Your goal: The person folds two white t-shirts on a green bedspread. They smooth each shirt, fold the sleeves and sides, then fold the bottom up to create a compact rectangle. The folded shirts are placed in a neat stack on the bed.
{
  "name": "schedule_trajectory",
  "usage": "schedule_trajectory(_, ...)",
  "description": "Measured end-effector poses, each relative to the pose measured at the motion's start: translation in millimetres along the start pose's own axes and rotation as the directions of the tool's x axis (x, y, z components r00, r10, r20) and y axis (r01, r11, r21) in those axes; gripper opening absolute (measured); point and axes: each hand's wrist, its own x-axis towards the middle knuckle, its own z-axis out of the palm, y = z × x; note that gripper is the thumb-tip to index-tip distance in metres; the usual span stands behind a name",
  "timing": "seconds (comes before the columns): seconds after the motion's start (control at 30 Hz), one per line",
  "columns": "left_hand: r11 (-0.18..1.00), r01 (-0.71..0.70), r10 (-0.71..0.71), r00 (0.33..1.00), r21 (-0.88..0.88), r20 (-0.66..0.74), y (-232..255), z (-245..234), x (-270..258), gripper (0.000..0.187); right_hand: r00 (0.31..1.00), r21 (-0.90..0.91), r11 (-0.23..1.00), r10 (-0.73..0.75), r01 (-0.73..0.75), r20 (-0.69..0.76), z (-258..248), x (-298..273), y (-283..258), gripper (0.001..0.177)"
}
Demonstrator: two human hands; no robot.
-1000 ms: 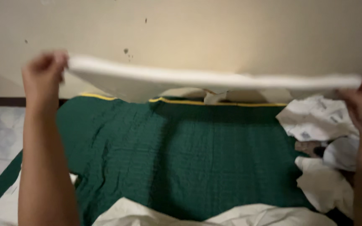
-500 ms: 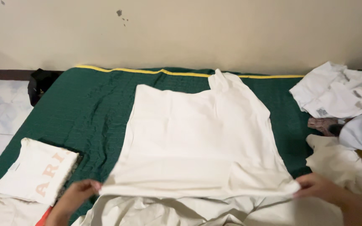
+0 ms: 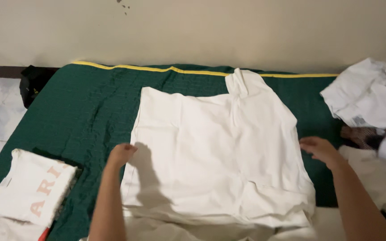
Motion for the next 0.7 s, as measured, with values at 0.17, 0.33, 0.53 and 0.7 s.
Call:
schedule_trajectory(0.17,0.974,0.225,-0.225,0.962,-0.019,-0.157,56,19,35,0.055,0.958,0.201,0.978,0.115,-0.063,-0.261,8,60,-31,0.063)
schedule_trajectory(0.33,0.945,0.326,-0.318,0.908,-0.017,-0.274,93,26,50,0.058,0.966,0.185,0.981,0.105,-0.061,-0.237,23,98,-54,0.057)
schedule_trajectory(0.53,0.983,0.151,-0.122,0.963,0.106,-0.239,78,28,81,0.05,0.983,0.12,0.985,0.136,-0.121,-0.123,17,122,-73,0.059)
schedule_trajectory(0.7,0.957,0.289,-0.281,0.944,0.021,-0.171,59,16,99,0.046,0.943,0.009,0.965,0.259,-0.263,-0.21,-12,120,-53,0.062)
